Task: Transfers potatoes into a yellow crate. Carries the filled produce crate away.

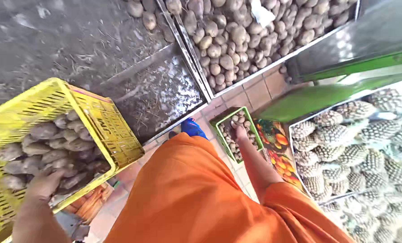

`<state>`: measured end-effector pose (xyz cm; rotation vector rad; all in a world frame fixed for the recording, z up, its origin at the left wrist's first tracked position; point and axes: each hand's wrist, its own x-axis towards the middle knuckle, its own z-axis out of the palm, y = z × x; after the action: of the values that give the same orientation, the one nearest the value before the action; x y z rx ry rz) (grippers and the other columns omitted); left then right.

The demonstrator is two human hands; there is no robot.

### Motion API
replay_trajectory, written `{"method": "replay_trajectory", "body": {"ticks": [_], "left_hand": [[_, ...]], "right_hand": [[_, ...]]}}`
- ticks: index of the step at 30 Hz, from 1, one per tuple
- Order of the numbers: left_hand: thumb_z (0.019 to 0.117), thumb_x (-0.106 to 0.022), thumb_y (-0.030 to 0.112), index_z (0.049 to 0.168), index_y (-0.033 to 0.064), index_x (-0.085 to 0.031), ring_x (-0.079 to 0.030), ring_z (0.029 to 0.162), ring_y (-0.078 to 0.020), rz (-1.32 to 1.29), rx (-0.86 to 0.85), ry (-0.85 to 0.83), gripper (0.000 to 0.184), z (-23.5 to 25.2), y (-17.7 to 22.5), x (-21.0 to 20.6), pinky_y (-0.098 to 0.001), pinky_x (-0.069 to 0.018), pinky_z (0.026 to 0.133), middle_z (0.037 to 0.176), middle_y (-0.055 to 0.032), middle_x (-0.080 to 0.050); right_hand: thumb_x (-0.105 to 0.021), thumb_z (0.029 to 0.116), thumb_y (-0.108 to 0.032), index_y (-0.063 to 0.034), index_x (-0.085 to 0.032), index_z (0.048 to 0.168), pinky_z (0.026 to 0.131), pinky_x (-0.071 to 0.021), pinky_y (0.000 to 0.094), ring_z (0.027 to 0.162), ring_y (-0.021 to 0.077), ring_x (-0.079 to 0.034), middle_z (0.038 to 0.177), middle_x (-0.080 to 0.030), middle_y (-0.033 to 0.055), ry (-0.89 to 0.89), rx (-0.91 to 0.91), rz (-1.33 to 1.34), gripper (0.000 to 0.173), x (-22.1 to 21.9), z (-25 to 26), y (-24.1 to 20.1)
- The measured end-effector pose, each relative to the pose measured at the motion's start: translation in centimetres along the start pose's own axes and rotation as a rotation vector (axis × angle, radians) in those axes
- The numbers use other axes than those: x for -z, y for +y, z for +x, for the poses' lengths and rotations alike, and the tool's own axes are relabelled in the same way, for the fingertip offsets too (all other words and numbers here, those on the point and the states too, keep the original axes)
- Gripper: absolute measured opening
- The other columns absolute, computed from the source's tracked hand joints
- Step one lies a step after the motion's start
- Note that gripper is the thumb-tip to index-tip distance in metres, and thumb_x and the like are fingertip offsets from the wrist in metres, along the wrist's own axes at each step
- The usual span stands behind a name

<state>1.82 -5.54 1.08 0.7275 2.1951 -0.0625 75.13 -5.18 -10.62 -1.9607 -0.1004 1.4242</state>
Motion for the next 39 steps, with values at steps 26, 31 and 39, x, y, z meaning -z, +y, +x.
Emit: {"method": "replay_trajectory", "body": {"ticks": [26, 31, 39], "left_hand": [[0.1014, -0.062, 0.028, 0.139, 0.0069, -0.059, -0.057, 0.129, -0.0346, -0.169, -0.180, 0.278, 0.043, -0.4, 2.7, -1.7, -0.0568, -0.0441, 0.110, 0.138, -0.0219, -0.060], [0.0973, -0.062, 0.020, 0.123, -0.0045, -0.061, -0.065, 0.103, -0.0094, -0.646, -0.422, 0.528, 0.036, -5.5, 12.5, -4.0, -0.0298, -0.0561, 0.092, 0.118, -0.0122, -0.067], [0.0992, -0.053, 0.005, 0.117, -0.0033, -0.061, -0.074, 0.086, -0.0249, -1.129, -0.401, -0.021, 0.021, -1.7, 29.6, -11.3, -0.0422, -0.0638, 0.079, 0.110, -0.0135, -0.073]], "right_hand": [[-0.058, 0.1039, -0.039, -0.0101, -0.071, 0.120, 0.091, -0.0543, 0.0618, 0.100, 0.0343, -0.071, 0.105, -0.075, 0.0155, -0.128, 0.378, -1.105, 0.036, -10.6, 0.1, -0.8], [-0.056, 0.1034, -0.034, -0.0064, -0.065, 0.132, 0.099, -0.0553, 0.0516, 0.109, 0.0280, -0.070, 0.120, -0.072, 0.0141, -0.411, 0.820, -1.138, 0.041, -28.2, 4.6, -16.9], [-0.077, 0.0825, -0.036, -0.0182, -0.043, 0.153, 0.076, -0.0559, 0.0697, 0.099, 0.0525, -0.068, 0.147, -0.045, 0.0343, -0.204, 0.812, -1.596, 0.081, -52.6, 12.0, -30.4]]}}
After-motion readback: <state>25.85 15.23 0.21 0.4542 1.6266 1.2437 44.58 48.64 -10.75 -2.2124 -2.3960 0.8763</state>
